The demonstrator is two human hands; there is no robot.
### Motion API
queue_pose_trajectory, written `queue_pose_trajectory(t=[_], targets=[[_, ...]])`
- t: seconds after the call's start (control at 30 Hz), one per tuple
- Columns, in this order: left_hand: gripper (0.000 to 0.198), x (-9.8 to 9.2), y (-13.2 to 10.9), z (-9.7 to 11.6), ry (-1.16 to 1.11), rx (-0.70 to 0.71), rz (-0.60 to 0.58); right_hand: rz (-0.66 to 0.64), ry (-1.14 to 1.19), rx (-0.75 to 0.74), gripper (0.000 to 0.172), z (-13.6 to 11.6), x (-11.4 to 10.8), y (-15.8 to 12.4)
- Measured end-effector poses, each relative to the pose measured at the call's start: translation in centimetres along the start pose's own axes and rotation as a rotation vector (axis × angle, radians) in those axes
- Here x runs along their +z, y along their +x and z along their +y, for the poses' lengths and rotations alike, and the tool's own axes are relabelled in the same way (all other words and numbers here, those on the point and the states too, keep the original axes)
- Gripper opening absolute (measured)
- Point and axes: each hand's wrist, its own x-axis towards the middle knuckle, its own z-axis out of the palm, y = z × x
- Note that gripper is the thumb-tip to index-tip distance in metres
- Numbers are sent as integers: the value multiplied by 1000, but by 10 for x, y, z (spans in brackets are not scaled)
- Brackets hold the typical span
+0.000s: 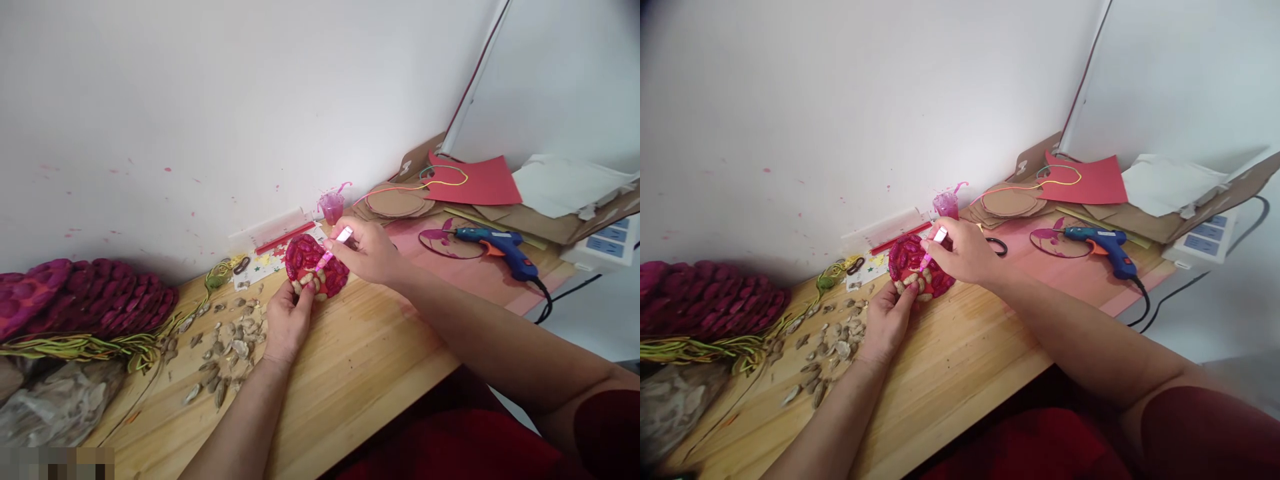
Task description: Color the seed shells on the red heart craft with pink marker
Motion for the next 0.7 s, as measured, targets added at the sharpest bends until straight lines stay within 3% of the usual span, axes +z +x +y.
queue_pose_trajectory(t=[0.7], targets=[[33,-1,-2,5,71,-39,33,-16,-6,-49,17,1,0,-1]])
